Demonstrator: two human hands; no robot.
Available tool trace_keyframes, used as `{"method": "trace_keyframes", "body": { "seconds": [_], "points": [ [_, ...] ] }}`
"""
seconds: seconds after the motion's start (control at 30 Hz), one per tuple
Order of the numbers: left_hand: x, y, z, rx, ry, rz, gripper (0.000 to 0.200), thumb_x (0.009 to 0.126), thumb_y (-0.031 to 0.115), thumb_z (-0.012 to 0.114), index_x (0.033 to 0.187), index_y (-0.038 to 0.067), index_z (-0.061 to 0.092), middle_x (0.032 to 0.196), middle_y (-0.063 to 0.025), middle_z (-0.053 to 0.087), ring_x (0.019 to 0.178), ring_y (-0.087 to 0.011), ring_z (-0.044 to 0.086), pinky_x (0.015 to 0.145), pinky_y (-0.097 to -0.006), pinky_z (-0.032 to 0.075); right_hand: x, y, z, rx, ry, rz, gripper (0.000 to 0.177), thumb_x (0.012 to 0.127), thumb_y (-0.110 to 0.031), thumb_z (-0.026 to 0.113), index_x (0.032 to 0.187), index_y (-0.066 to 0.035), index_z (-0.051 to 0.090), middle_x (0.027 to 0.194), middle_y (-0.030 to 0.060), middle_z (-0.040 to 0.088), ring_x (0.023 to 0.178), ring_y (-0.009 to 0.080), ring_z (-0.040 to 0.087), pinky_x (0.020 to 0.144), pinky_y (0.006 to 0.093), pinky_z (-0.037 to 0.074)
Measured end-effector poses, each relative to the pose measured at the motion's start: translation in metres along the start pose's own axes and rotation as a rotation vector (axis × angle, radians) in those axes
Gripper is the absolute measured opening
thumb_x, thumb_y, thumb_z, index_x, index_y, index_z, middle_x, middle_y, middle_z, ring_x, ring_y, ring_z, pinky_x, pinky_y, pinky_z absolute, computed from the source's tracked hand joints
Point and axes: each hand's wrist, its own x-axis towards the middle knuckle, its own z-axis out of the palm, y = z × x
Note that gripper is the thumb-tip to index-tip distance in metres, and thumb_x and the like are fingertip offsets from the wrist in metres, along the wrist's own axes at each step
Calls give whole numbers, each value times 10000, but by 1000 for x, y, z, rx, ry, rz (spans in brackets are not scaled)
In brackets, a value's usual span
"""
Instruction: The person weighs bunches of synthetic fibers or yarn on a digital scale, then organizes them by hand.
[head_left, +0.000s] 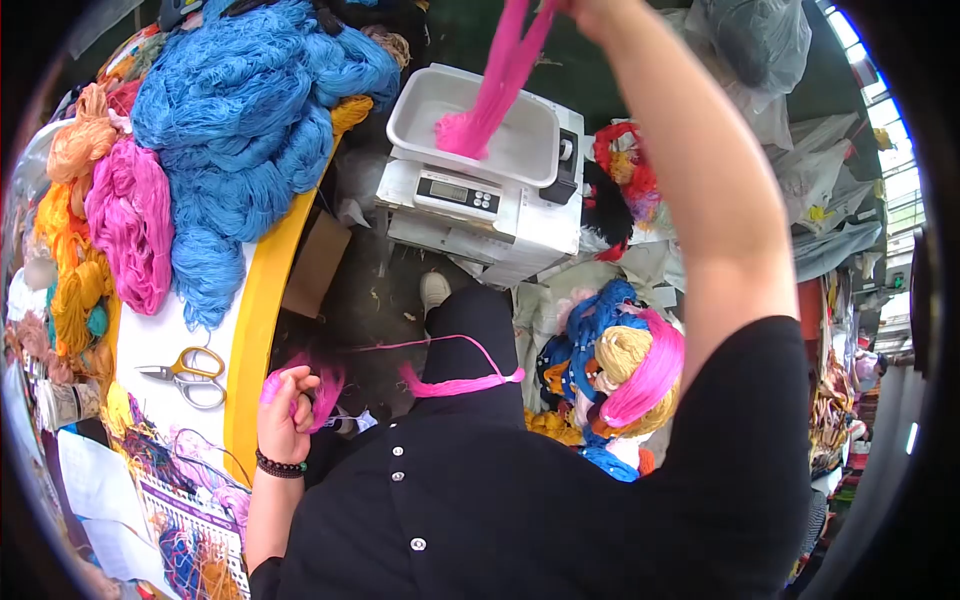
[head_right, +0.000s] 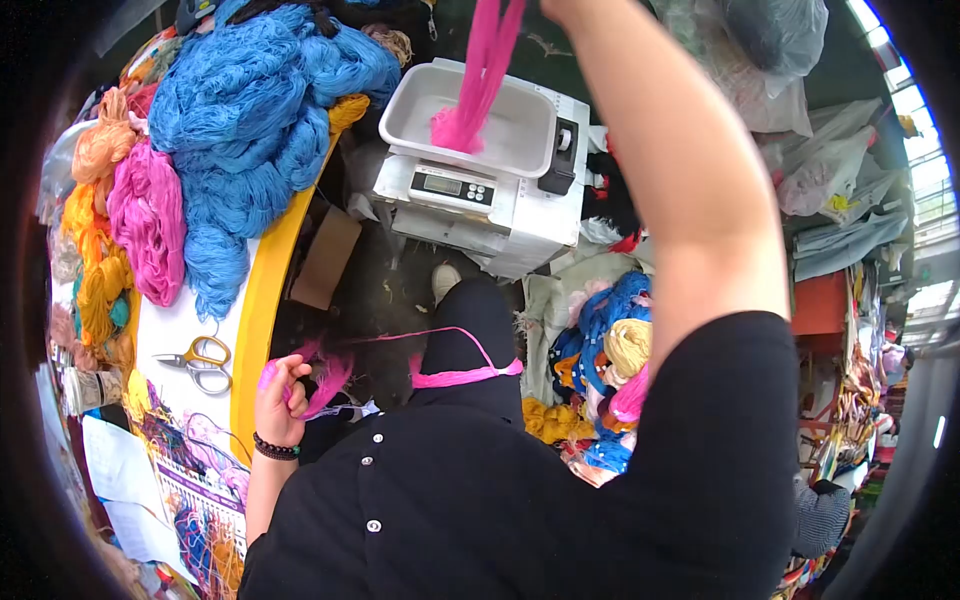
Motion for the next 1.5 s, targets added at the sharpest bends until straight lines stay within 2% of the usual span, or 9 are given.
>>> {"method": "trace_keyframes", "body": {
  "seconds": [0.07, 0.13, 0.27, 0.5, 0.6, 0.7, 0.87, 1.1, 1.5],
  "points": [
    [1, 1, 2, 37, 58, 9, 279, 980, 229, 445, 1100, 7, 563, 951, -98, 660, 465, -42, 380, 408, -176, 266, -8, 108, -1, -363, -81, -185, 204, 845, -228, 595, 861, -30, 640, 639, 21, 592, 589, 121, 547, 547, 268, 405],
    [1, 2, 3, -15, 74, -6, 305, 985, 251, 428, 1121, 5, 547, 965, -106, 657, 462, -46, 380, 409, -179, 269, -44, 151, 6, -918, -31, -311, 271, 848, -293, 529, 875, -60, 664, 836, 169, 659, 798, 317, 636, 732, 399, 493],
    [0, 5, 9, -110, 105, -42, 351, 993, 280, 373, 1157, 8, 522, 1005, -125, 646, 564, -85, 495, 472, -197, 369, -146, 210, 30, -1538, -99, -410, 153, 784, -189, 598, 841, -54, 643, 1028, 144, 625, 990, 317, 576, 819, 453, 450],
    [-5, 5, 15, 55, 67, -30, 305, 969, 218, 380, 1111, 9, 550, 945, -118, 656, 694, -135, 597, 624, -237, 472, -227, 207, 56, -1148, 282, -374, 283, 747, -171, 686, 998, -59, 622, 1137, 127, 578, 1074, 319, 528, 903, 436, 406],
    [-8, 9, 30, 182, -48, 33, 243, 954, 171, 401, 1060, 24, 562, 841, -95, 653, 645, -119, 578, 579, -218, 447, -274, 186, 95, -667, 118, -316, 155, 813, -175, 657, 901, -48, 663, 830, 113, 654, 742, 267, 632, 662, 332, 498],
    [-13, 16, 60, 277, -152, 45, 311, 935, 113, 425, 1206, -14, 508, 835, -116, 665, 590, -91, 553, 560, -193, 429, -322, 142, 141, -318, -474, 125, 183, 835, -210, 640, 854, -31, 675, 820, 101, 658, 768, 209, 635, 704, 319, 495],
    [-20, 8, 88, 391, -254, 67, 449, 933, 55, 450, 1377, 61, 380, 980, -4, 585, 530, -24, 465, 488, -149, 363, -351, 120, 170, 387, -518, 599, 184, 896, -106, 544, 794, 37, 603, 682, 76, 629, 657, 141, 638, 584, 286, 487],
    [-35, 8, 90, 360, -345, 103, 480, 897, 44, 479, 1369, 26, 395, 953, -4, 600, 514, -27, 446, 484, -156, 356, -368, 129, 163, 112, -482, 303, 154, 901, -60, 527, 833, 59, 598, 801, 79, 647, 764, 143, 632, 651, 245, 511],
    [-38, 1, 87, 332, -326, 62, 451, 916, 55, 453, 1364, 62, 405, 835, -23, 601, 539, -56, 542, 482, -160, 399, -372, 117, 170, 462, -509, 547, 172, 913, -83, 530, 873, 72, 592, 705, 134, 639, 541, 189, 630, 511, 292, 506]
  ]
}}
